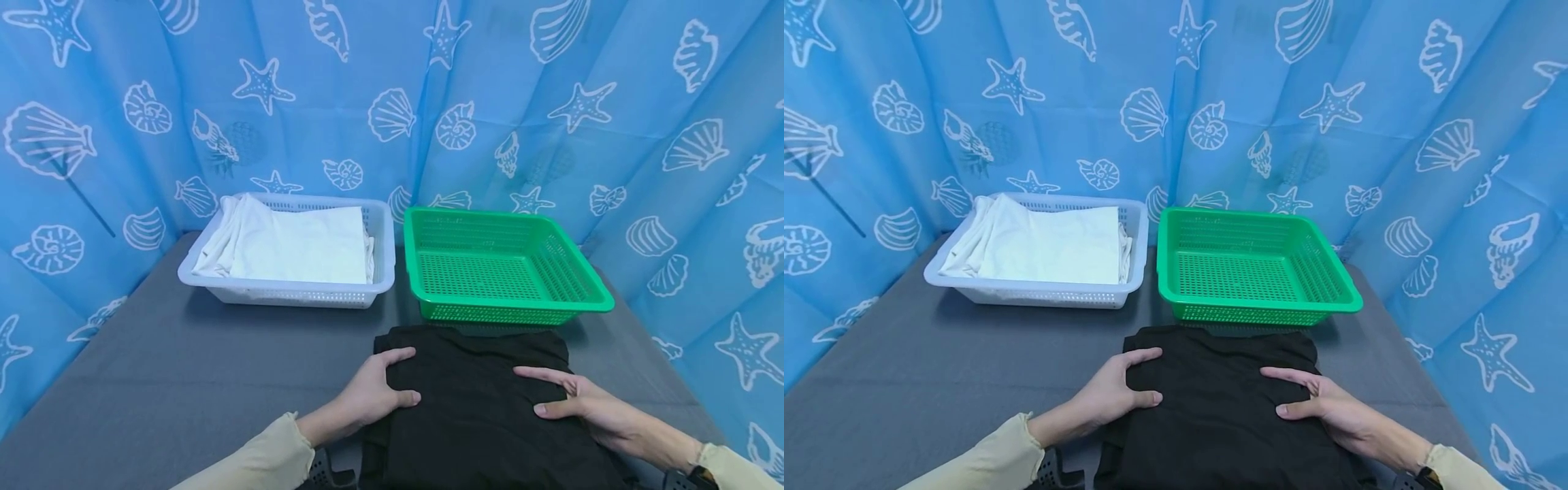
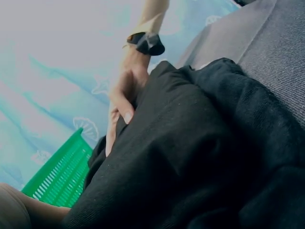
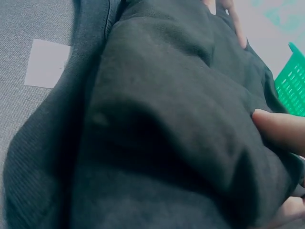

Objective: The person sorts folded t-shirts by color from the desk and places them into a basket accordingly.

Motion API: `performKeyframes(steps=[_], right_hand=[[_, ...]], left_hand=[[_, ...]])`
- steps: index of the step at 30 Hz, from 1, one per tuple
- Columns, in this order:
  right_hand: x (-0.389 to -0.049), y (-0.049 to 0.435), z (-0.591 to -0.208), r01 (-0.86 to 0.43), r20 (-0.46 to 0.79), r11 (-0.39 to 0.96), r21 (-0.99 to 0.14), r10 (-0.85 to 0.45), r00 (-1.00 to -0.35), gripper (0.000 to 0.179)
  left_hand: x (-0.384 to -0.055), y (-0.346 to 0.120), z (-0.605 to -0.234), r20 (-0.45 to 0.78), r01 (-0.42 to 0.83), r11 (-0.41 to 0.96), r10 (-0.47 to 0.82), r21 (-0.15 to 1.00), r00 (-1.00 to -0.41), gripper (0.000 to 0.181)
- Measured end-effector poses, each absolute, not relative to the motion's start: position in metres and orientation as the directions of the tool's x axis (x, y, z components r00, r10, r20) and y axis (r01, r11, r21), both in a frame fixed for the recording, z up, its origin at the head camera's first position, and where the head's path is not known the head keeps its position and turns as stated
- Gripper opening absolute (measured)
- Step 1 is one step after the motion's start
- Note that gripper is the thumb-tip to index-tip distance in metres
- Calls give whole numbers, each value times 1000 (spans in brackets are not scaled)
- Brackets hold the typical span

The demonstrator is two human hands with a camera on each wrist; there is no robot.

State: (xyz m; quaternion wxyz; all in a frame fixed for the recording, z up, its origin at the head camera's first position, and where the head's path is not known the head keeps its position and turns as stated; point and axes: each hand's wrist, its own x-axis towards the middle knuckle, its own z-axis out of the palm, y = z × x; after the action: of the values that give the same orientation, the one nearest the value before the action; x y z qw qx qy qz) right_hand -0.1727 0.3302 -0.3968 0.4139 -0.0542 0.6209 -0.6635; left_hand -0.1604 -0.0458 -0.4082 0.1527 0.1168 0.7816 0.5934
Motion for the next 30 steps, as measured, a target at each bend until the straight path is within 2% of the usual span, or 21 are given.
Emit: performKeyframes(steps=[7, 16, 22, 30], right_hand=[[-171, 331, -400, 437, -441, 161, -885, -590, -677, 55], [-171, 330, -401, 397, -440, 207, -894, -568, -696, 56], [-171, 329, -402, 412, -441, 188, -892, -571, -693, 54], [-167, 325, -393, 378, -467, 278, -883, -442, -766, 56]], left_hand=[[-157, -40, -410, -87, 13, 293, 323, 956, -942, 80], [-157, -43, -408, -91, 8, 294, 322, 956, -942, 80], [-157, -43, -409, -83, 13, 296, 309, 955, -947, 82], [-157, -41, -408, -102, -14, 283, 301, 959, -948, 84]])
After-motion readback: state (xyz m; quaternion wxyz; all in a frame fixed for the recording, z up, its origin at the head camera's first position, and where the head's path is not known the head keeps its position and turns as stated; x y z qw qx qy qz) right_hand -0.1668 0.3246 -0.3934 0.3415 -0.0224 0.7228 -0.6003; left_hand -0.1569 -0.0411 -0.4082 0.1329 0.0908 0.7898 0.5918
